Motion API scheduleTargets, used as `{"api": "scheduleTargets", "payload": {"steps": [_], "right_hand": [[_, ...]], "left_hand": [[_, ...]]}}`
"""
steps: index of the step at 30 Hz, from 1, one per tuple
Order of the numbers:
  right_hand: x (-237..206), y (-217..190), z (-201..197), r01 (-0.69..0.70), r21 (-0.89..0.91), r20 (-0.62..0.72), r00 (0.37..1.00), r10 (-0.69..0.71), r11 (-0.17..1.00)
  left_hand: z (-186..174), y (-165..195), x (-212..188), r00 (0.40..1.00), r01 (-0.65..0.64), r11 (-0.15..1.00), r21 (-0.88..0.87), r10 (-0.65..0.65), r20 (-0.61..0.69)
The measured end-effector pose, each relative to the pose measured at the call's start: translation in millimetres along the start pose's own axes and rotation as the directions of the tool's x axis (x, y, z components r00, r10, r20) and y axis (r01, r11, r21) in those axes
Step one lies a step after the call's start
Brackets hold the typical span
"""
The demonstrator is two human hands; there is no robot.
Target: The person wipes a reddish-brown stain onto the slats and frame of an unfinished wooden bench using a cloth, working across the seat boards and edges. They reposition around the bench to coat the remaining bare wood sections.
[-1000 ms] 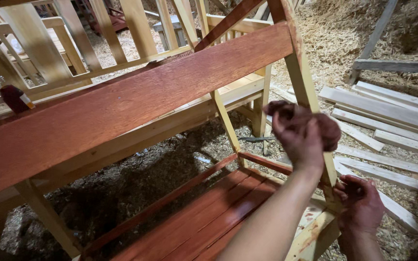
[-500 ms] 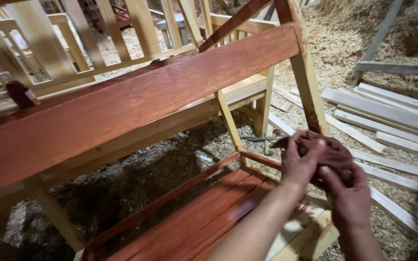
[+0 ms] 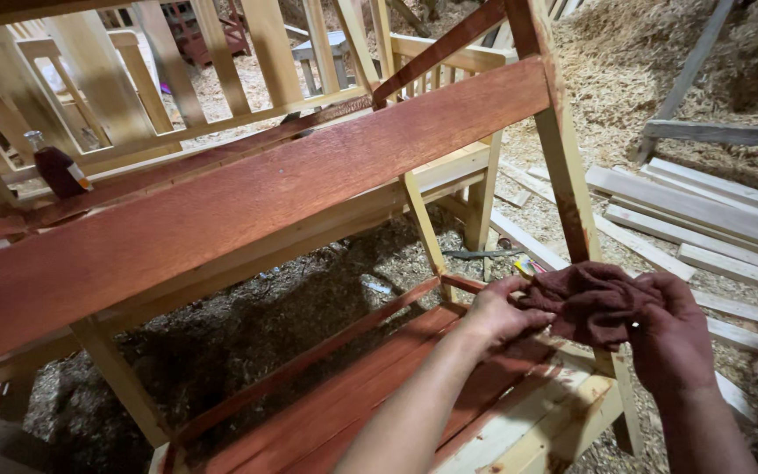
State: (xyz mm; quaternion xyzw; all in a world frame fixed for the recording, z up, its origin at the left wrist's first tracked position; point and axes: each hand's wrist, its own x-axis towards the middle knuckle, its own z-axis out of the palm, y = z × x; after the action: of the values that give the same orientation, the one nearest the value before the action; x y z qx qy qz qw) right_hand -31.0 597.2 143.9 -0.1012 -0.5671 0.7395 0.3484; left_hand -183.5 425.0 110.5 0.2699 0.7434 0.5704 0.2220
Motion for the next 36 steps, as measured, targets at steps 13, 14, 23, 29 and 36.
{"api": "scheduleTargets", "payload": {"steps": [13, 14, 23, 29, 36], "right_hand": [[-13, 33, -18, -0.383, -0.567, -0.181, 0.922, 0.344, 0.729], [-18, 37, -18, -0.234, -0.746, -0.063, 0.957, 0.284, 0.623], [-38, 42, -21, -0.190, -0.910, -0.078, 0.951, 0.298, 0.369], [-18, 37, -61, -0.376, -0.411, -0.297, 0.916, 0.269, 0.830], [-14, 43, -90, -0.283, -0.579, -0.343, 0.935, 0.086, 0.765]], "left_hand": [[52, -72, 41, 0.999, 0.028, 0.980, -0.196, -0.024, 0.022], [55, -79, 42, 0.997, 0.062, 0.974, -0.216, -0.049, 0.062], [49, -100, 30, 0.975, 0.180, 0.983, 0.039, -0.183, 0.124], [15, -114, 36, 0.976, -0.041, 0.870, 0.492, -0.071, 0.207], [19, -147, 16, 0.994, 0.088, 0.962, 0.258, -0.102, 0.042]]}}
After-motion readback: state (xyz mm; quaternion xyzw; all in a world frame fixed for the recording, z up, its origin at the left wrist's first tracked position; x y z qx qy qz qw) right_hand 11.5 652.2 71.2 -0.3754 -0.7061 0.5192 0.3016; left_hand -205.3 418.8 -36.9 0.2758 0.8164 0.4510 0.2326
